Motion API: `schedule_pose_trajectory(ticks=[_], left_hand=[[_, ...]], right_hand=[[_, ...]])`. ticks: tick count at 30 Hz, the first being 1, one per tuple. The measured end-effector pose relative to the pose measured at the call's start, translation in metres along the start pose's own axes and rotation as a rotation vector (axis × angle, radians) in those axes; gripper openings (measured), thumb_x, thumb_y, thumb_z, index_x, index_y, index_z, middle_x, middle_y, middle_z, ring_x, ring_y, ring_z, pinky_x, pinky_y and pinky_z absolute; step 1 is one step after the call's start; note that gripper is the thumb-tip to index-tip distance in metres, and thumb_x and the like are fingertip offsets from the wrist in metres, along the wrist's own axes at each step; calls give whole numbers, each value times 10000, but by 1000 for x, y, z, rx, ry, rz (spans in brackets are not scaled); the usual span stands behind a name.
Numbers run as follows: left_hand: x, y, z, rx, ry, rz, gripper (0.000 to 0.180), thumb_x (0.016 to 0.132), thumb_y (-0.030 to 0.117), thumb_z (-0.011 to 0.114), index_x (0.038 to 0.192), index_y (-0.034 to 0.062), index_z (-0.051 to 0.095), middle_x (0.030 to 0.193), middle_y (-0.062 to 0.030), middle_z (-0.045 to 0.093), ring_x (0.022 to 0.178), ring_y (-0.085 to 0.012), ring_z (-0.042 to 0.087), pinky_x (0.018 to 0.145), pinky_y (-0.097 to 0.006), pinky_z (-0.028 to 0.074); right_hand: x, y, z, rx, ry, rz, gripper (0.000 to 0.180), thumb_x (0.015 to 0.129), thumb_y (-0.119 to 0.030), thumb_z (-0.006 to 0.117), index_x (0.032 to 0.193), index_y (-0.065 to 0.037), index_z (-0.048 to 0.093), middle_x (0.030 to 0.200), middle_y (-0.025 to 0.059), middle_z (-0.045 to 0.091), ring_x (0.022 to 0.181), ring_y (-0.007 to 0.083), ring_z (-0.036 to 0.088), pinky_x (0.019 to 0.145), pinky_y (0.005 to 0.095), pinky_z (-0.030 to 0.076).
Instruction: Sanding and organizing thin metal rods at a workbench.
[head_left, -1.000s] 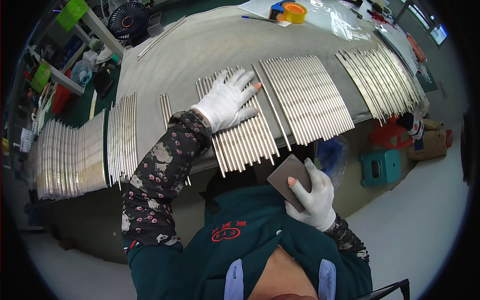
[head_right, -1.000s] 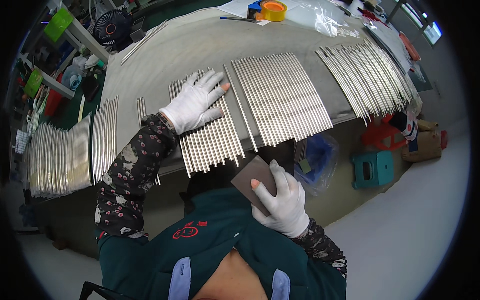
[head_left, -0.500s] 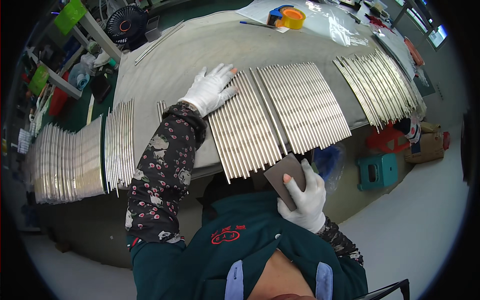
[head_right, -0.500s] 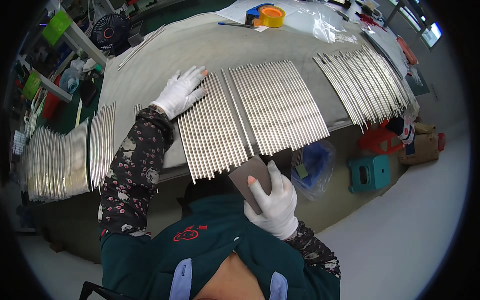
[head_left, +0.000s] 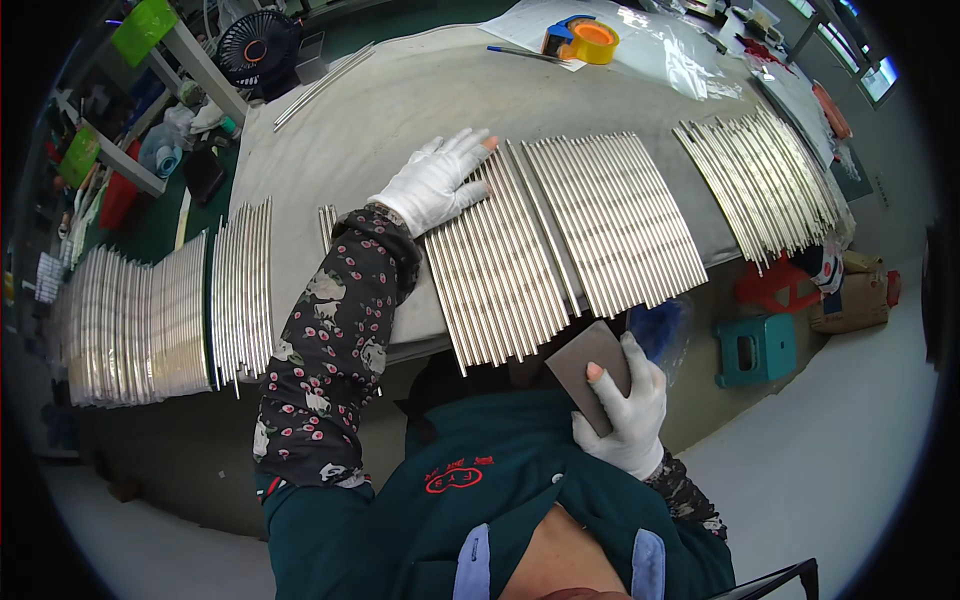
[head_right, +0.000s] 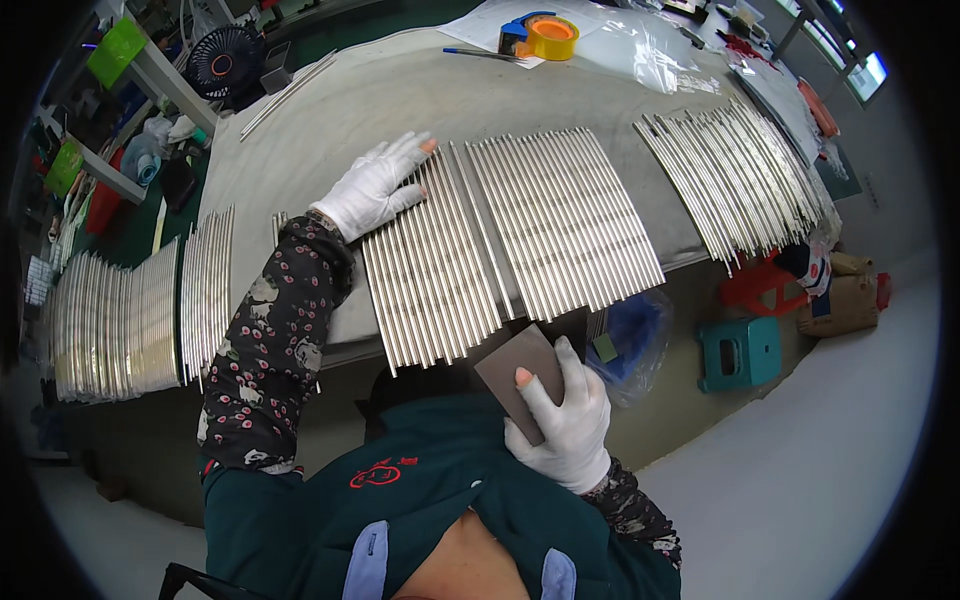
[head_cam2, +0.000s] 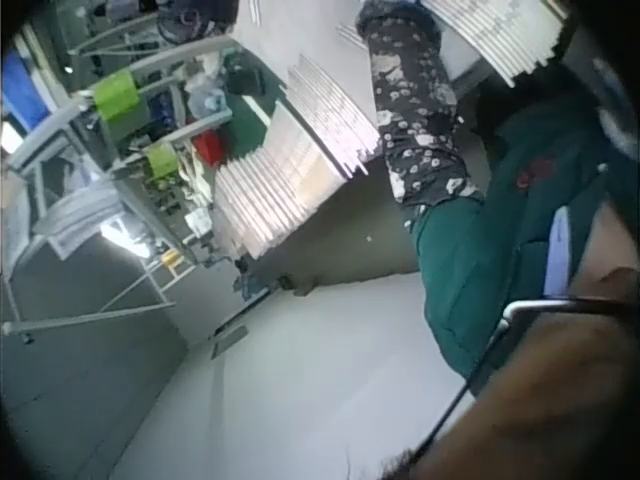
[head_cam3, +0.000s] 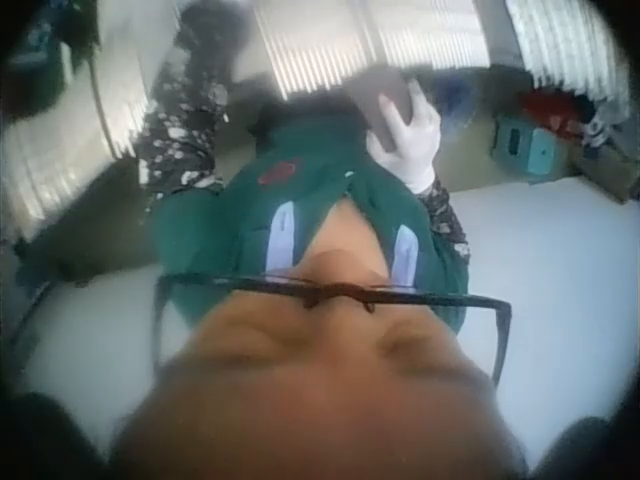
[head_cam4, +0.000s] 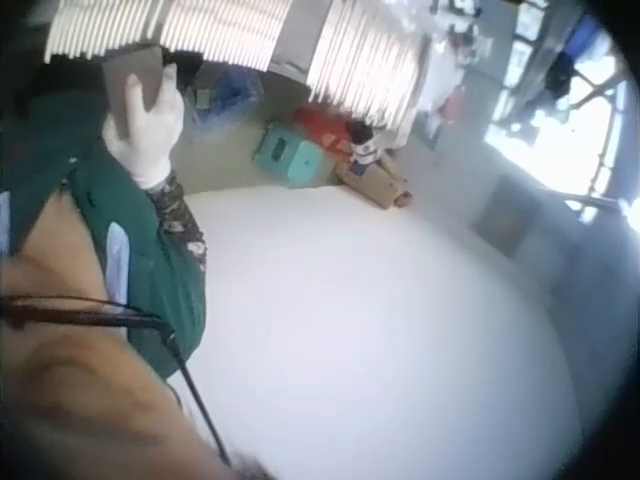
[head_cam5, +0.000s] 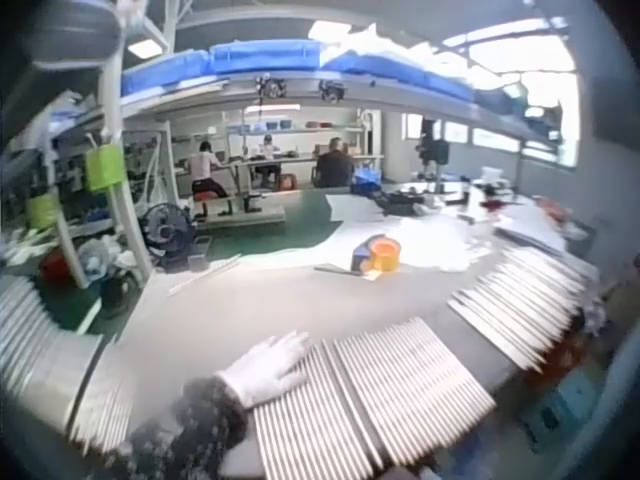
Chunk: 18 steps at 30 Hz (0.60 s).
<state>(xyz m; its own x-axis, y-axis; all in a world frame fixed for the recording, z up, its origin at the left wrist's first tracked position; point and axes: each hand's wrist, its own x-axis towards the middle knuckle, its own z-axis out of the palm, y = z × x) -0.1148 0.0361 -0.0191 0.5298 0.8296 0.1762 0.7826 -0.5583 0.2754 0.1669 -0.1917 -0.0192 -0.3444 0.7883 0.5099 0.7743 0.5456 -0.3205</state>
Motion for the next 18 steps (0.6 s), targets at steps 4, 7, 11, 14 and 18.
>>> schedule_pose_trajectory(ticks=[4, 7, 11, 14, 18], left_hand=[[11, 8, -6, -19, -108, 12, 564, 954, 386, 464, 1433, 124, 322, 1478, -113, 341, 1386, -287, 272, 1155, -439, 170], [14, 4, -5, -69, -102, 51, 570, 945, 373, 490, 1433, 130, 324, 1475, -124, 340, 1387, -287, 272, 1154, -455, 166], [-11, 5, -27, 80, 60, 95, 602, 918, 359, 540, 1436, 139, 326, 1503, -152, 273, 1409, -323, 209, 1148, -489, 157], [-45, -5, -58, 90, 10, 76, 646, 905, 397, 533, 1448, 134, 302, 1516, -166, 230, 1412, -362, 178, 1144, -499, 151], [-113, -15, -78, 231, -77, 31, 702, 822, 320, 616, 1434, 138, 322, 1507, -154, 244, 1398, -362, 208, 1126, -542, 180]], right_hand=[[-1, 3, -5, -4, 6, 1, 750, 552, -186, 726, 1272, -199, 515, 1292, 280, 437, 957, 380, 534, 815, 443, 467], [-2, 4, -5, 2, 21, 9, 759, 551, -182, 724, 1280, -198, 512, 1305, 281, 431, 979, 381, 529, 837, 452, 459], [-1, 9, -9, 11, 30, 27, 766, 556, -174, 717, 1294, -199, 510, 1314, 282, 429, 1019, 386, 515, 871, 455, 441], [3, 18, -15, -26, 70, 48, 773, 565, -170, 707, 1311, -203, 504, 1314, 281, 431, 1034, 389, 505, 887, 455, 430], [10, 30, -12, -66, 122, 64, 757, 596, -170, 676, 1330, -210, 495, 1314, 278, 432, 1046, 381, 491, 901, 452, 419]])
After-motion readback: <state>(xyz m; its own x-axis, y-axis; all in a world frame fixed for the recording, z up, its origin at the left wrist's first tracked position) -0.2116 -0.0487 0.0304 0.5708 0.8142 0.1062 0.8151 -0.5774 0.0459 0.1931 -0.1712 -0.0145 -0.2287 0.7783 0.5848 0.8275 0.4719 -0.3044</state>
